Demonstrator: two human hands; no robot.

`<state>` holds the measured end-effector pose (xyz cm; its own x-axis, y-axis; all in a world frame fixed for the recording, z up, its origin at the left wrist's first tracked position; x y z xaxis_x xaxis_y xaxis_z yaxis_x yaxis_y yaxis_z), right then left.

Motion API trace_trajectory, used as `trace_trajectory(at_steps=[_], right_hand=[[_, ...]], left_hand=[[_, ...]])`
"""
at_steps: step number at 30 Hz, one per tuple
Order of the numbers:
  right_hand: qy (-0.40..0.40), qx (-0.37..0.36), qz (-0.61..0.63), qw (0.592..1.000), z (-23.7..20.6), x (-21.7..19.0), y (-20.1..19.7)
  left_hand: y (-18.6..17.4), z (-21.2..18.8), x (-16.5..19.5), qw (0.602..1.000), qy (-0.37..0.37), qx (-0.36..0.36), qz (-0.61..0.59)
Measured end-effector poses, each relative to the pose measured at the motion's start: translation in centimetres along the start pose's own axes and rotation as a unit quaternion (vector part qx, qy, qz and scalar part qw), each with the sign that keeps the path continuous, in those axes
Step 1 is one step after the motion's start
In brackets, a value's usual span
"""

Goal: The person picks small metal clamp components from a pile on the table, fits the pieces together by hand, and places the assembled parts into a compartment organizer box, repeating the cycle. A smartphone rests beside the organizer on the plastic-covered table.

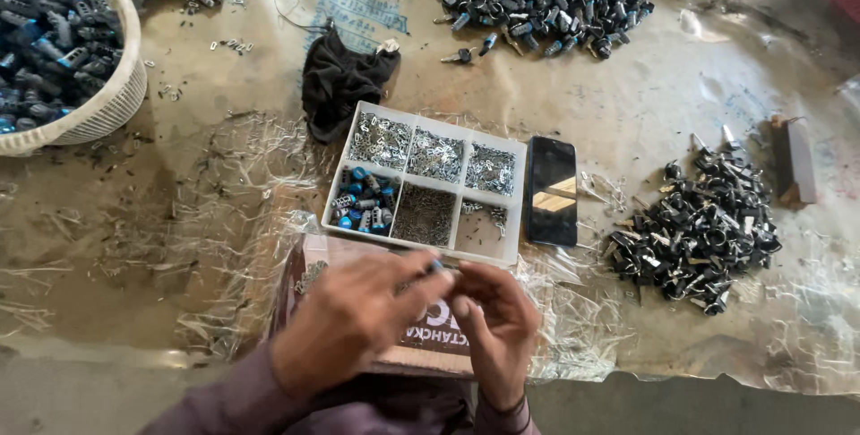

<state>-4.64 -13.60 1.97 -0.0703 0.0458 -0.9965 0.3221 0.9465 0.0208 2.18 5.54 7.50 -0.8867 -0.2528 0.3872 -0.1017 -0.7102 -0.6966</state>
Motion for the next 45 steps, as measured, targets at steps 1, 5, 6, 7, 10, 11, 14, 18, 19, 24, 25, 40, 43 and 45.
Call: trace_trajectory(at_steps=[1,5,6,7,10,11,14,18,19,24,25,40,43,45], right_hand=[[0.019,-0.012,0.031,0.999,0.5,0.2,0.2],[0.025,-0.059,0.11,0.992,1.2,0.5,-0.1],[0.034,-0.057,0.132,0.989,1.1,0.6,-0.2],[0.043,-0.055,0.154,0.986,1.1,0.7,-0.3],[0.056,-0.061,0.087,0.993,1.3,0.7,0.0],[0.062,-0.08,0.062,0.993,1.7,0.6,0.2],[0.072,-0.135,-0.002,0.988,3.6,-0.4,0.7],[-0.092,-0.034,-0.275,0.956,7.7,-3.0,1.2],[-0.17,0.035,-0.392,0.904,8.7,-3.7,1.5],[-0.218,-0.109,-0.621,0.745,13.1,-3.6,5.8],[-0.207,-0.132,-0.666,0.705,13.6,-3.3,6.5],[-0.086,-0.042,-0.289,0.952,14.6,-2.6,5.6],[0.054,-0.096,-0.153,0.982,15.3,-1.0,4.9],[0.07,-0.112,-0.134,0.982,15.4,-0.2,4.7]], left_hand=[[0.6,0.2,0.4,0.999,-0.008,0.008,-0.042],[1.5,-0.1,0.6,0.99,-0.039,0.086,-0.107],[1.7,-0.2,0.4,0.99,-0.033,0.086,-0.109],[1.8,-0.3,0.2,0.99,-0.028,0.086,-0.11],[2.2,-0.7,-1.2,0.993,-0.014,0.078,-0.089],[2.4,-0.8,-1.7,0.993,-0.027,0.08,-0.086],[2.5,-0.9,-3.1,0.99,-0.068,0.093,-0.082],[2.1,-0.4,-5.1,0.973,-0.147,0.15,-0.099],[2.0,-0.2,-5.7,0.965,-0.169,0.169,-0.106],[2.5,0.9,-7.3,0.935,-0.268,0.162,-0.164],[2.8,1.2,-7.6,0.934,-0.272,0.157,-0.171],[3.8,1.6,-12.1,0.934,-0.254,0.16,-0.194],[3.9,1.6,-12.4,0.938,-0.244,0.165,-0.18],[3.9,1.4,-12.6,0.939,-0.24,0.171,-0.179]])
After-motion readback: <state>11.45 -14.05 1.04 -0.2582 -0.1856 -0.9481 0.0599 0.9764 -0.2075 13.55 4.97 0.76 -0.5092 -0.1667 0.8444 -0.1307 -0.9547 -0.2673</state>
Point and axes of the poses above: each hand's wrist, its own z-axis towards the middle knuckle, its own y-axis out of the palm, x = y × z, the point moved 2 cm from there along z, towards the middle knuckle, and after that the axes turned 9 degrees about y, right-handed, at the moved point
